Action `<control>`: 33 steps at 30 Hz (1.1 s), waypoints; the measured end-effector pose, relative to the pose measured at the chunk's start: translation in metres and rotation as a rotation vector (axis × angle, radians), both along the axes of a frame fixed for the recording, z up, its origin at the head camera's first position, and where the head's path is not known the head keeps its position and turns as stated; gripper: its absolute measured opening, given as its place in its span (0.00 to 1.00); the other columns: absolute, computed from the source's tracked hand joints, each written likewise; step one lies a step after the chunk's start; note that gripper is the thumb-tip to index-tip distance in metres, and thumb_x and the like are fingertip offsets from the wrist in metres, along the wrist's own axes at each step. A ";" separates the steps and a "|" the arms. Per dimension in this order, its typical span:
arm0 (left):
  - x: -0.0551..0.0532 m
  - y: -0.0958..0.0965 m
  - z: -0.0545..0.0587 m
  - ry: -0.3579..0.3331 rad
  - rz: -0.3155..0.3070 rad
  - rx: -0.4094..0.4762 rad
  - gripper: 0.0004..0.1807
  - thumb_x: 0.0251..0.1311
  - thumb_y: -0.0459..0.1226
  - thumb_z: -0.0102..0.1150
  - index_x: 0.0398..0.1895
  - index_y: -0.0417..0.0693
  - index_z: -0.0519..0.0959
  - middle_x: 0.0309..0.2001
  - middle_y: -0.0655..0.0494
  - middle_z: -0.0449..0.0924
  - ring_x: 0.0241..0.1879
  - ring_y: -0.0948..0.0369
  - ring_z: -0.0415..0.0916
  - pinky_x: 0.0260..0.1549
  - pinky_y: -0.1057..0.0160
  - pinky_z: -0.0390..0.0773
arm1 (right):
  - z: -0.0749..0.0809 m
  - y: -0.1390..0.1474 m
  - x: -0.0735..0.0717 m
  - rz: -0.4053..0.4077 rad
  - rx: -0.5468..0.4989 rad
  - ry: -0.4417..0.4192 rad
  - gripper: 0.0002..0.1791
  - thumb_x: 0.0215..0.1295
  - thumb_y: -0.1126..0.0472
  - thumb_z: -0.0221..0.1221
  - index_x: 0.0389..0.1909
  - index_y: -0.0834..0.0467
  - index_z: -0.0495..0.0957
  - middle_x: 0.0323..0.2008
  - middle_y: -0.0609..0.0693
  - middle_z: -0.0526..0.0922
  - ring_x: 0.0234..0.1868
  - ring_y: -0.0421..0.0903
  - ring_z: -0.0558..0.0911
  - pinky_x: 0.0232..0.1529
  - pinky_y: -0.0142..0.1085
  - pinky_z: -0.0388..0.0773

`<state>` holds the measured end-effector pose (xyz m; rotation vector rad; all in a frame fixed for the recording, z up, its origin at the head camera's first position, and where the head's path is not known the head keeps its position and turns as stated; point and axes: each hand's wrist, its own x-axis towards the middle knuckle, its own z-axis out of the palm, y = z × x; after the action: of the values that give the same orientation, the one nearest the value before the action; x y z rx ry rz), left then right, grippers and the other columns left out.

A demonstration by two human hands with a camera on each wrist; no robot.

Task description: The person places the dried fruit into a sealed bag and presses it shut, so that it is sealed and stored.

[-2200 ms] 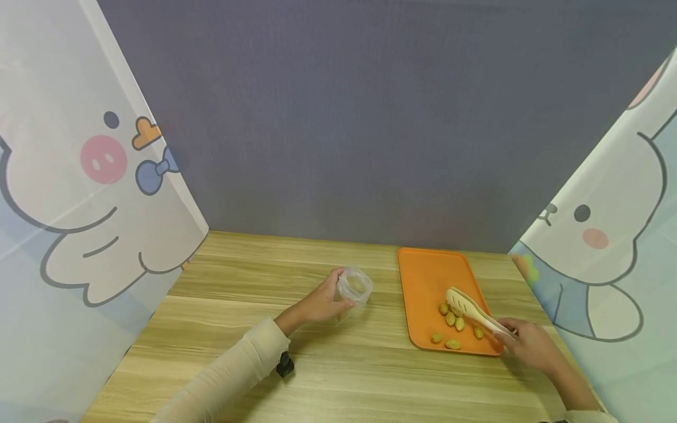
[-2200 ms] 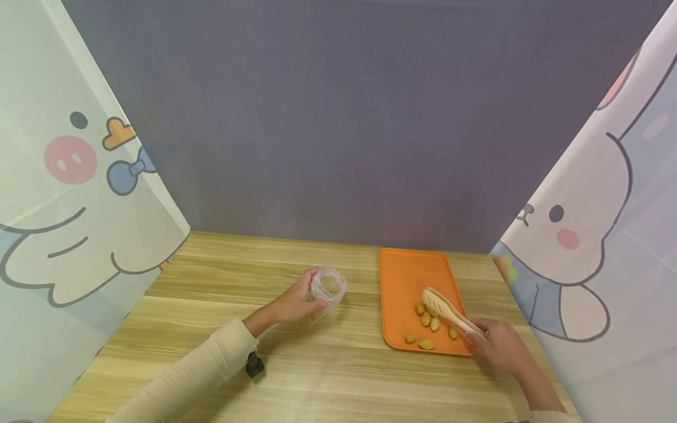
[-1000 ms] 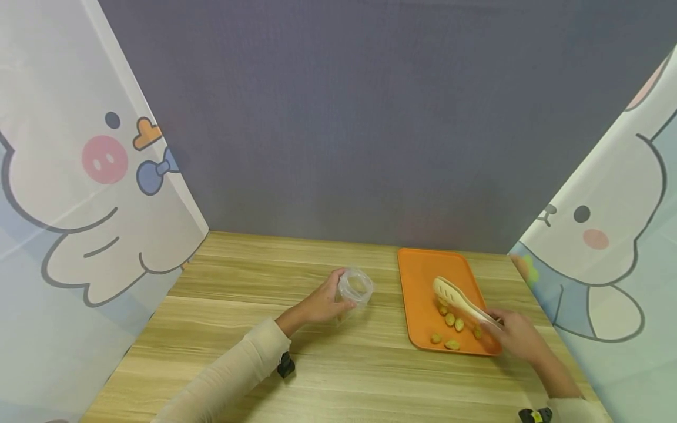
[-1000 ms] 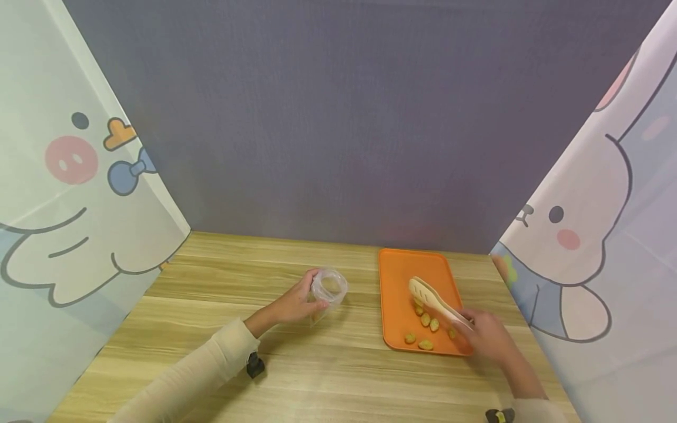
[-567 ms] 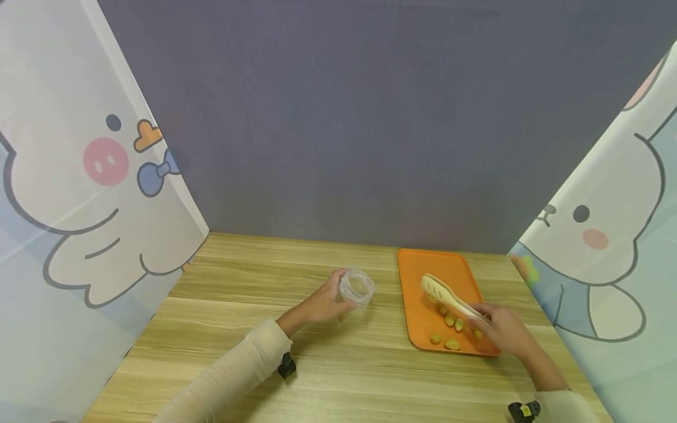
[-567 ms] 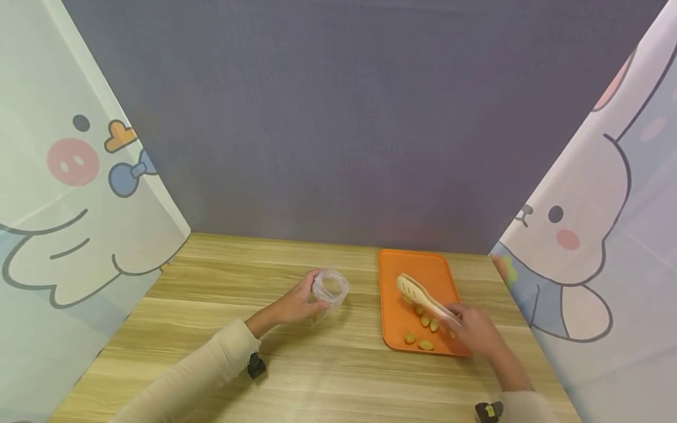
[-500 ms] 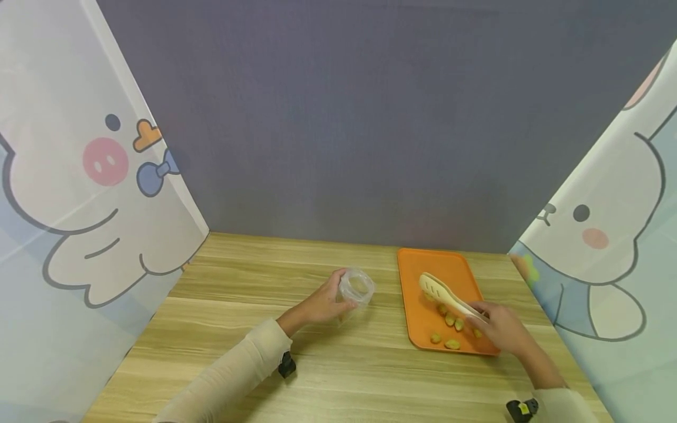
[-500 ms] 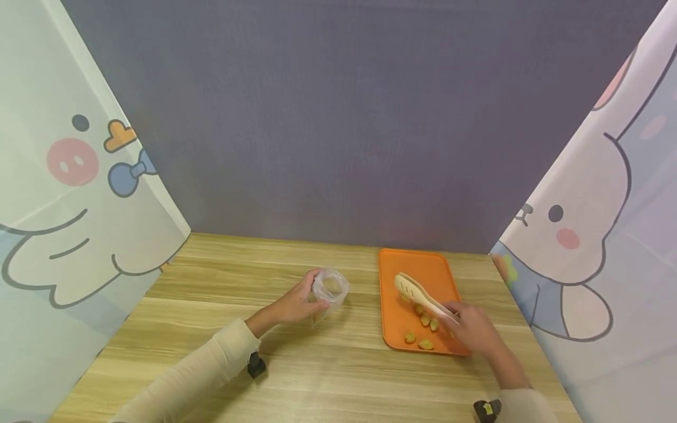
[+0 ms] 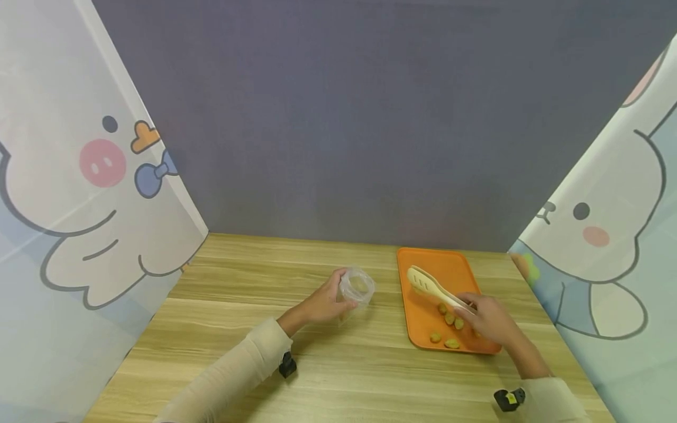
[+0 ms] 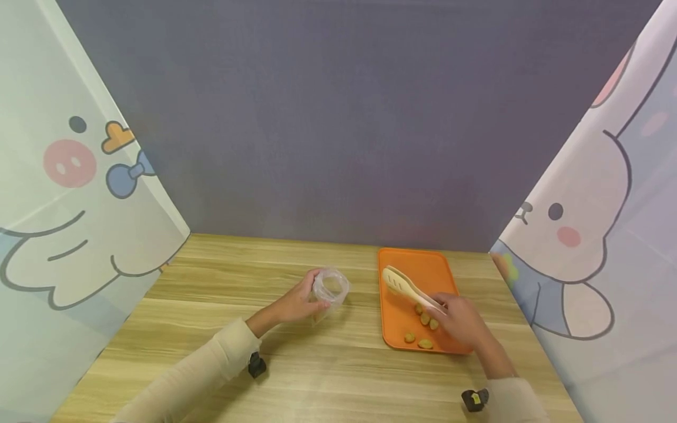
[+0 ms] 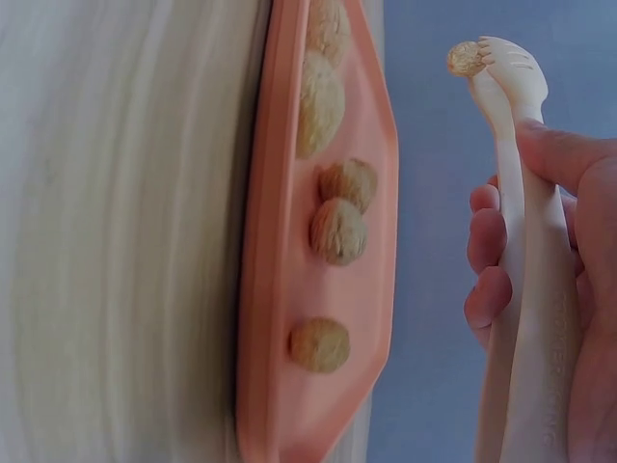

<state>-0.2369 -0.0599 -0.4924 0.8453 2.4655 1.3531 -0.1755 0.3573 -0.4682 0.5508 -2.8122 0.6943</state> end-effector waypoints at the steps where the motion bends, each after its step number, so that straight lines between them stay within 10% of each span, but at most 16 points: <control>1: 0.000 0.000 0.000 -0.001 0.000 0.003 0.47 0.66 0.50 0.63 0.79 0.49 0.48 0.66 0.45 0.69 0.62 0.53 0.72 0.64 0.45 0.71 | 0.001 -0.002 -0.001 -0.003 -0.002 -0.010 0.15 0.70 0.57 0.63 0.52 0.61 0.84 0.23 0.40 0.79 0.17 0.29 0.66 0.21 0.30 0.66; 11: 0.000 0.003 0.000 -0.006 -0.014 0.014 0.47 0.66 0.49 0.63 0.79 0.47 0.47 0.65 0.47 0.69 0.61 0.55 0.72 0.63 0.48 0.72 | 0.012 -0.021 -0.006 0.004 -0.012 -0.058 0.15 0.70 0.57 0.64 0.53 0.60 0.84 0.36 0.47 0.87 0.24 0.31 0.70 0.28 0.31 0.70; 33: 0.000 0.007 0.001 0.026 -0.014 -0.024 0.47 0.66 0.48 0.63 0.79 0.46 0.48 0.66 0.46 0.68 0.63 0.53 0.71 0.66 0.45 0.69 | 0.019 -0.064 -0.023 0.113 -0.074 -0.050 0.14 0.70 0.56 0.63 0.52 0.57 0.84 0.23 0.39 0.76 0.14 0.31 0.65 0.16 0.31 0.66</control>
<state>-0.2373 -0.0525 -0.4912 0.8793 2.4854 1.3128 -0.1984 0.2935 -0.4489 0.6932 -2.8054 0.8411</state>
